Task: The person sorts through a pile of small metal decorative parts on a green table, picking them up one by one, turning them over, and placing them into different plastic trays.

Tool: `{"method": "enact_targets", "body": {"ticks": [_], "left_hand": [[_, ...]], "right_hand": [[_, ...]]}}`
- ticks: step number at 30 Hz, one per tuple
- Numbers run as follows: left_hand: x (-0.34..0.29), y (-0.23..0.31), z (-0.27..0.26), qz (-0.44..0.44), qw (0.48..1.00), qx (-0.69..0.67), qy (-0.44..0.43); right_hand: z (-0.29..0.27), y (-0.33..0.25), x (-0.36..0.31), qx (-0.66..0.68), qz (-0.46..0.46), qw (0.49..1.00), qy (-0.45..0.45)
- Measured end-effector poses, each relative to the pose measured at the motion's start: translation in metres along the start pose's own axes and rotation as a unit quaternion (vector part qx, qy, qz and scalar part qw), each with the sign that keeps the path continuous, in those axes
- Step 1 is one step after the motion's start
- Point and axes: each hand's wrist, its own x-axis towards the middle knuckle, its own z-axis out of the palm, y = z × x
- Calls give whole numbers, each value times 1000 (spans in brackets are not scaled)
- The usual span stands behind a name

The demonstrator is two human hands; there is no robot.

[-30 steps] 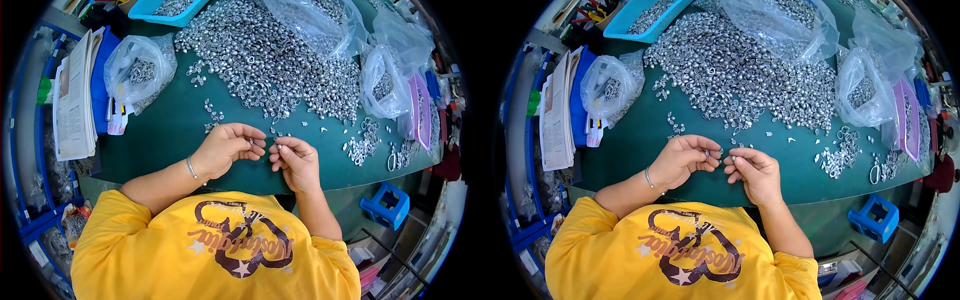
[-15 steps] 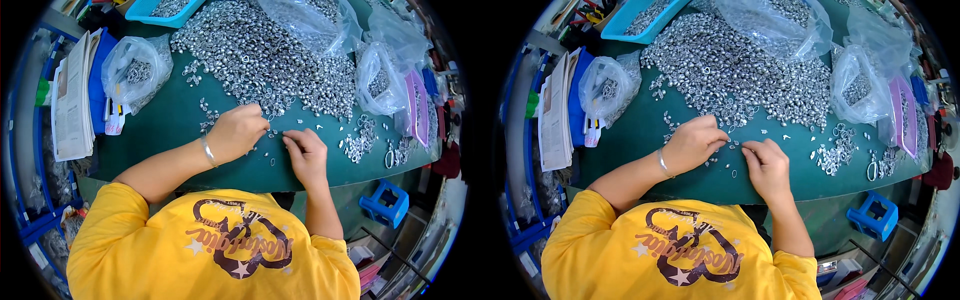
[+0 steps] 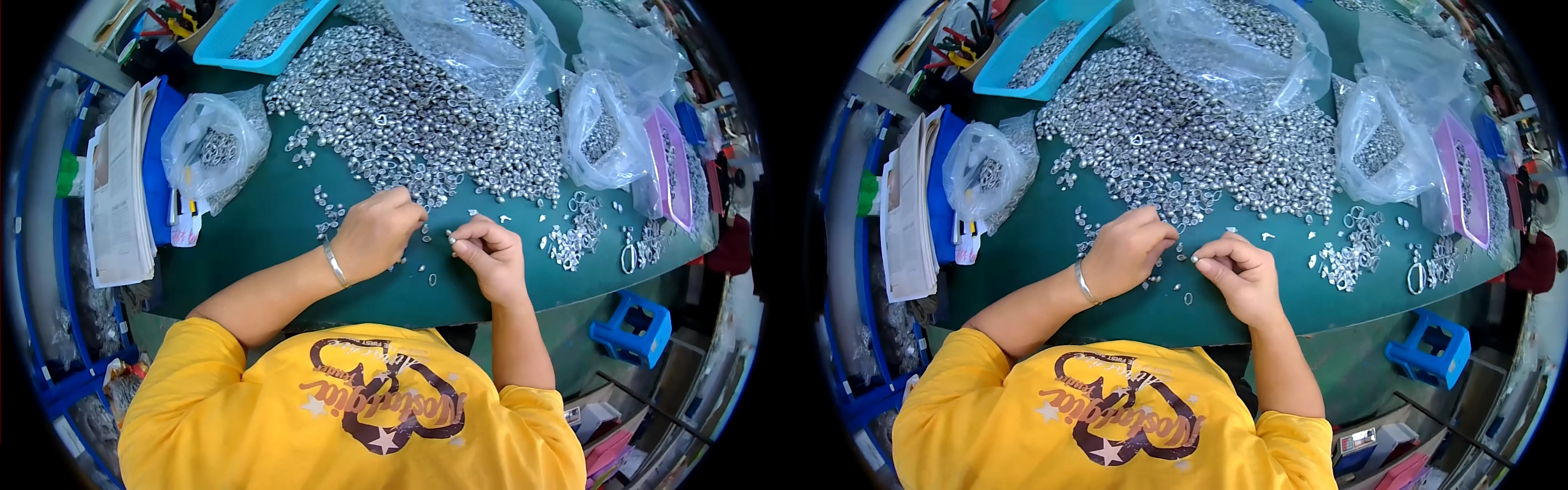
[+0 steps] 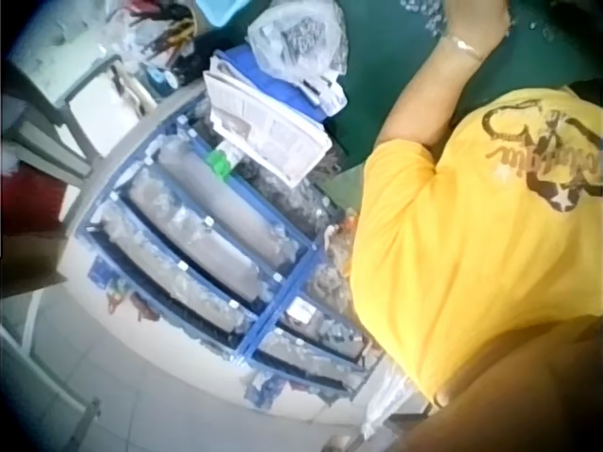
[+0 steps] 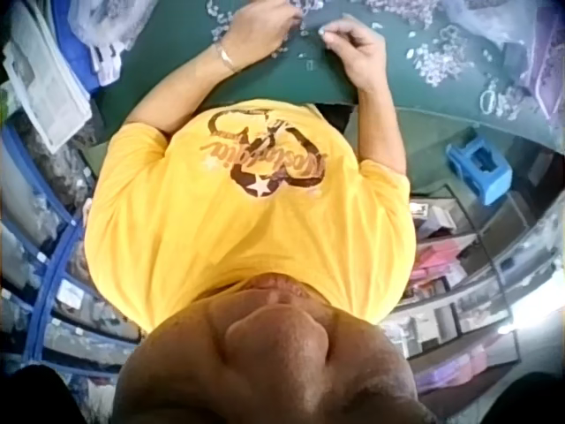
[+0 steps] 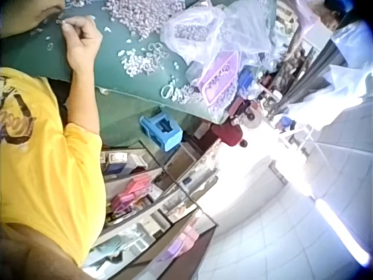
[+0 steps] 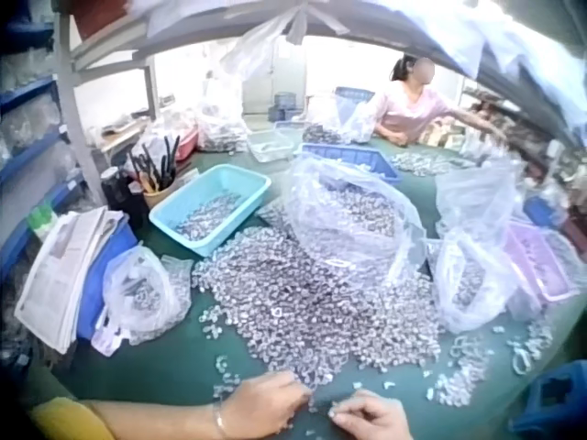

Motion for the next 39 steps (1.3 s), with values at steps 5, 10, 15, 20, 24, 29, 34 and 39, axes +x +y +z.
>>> {"method": "enact_targets", "body": {"ticks": [5,10,15,20,24,29,34,39], "left_hand": [[1,-3,2,10,999,-11,-43],[3,-2,4,1,999,-45,-19],[5,3,-9,-359,767,-519,-114],[-8,-1,-5,-358,594,-716,-76],[-11,-1,-5,-363,576,-728,-76],[-11,0,-7,-366,551,-745,-84],[-11,-5,-12,-363,593,-716,-59],[6,8,-17,-308,867,-374,-114]], "right_hand": [[-3,6,-6,257,43,966,2],[-14,2,-3,86,57,992,70],[1,4,4,-469,-118,874,53],[3,4,4,-237,-23,970,49],[-9,-1,1,275,126,953,-12],[-17,-7,-4,397,133,908,2],[-23,-2,-7,-185,-46,982,0],[-12,3,-10,-506,-167,846,14]]}}
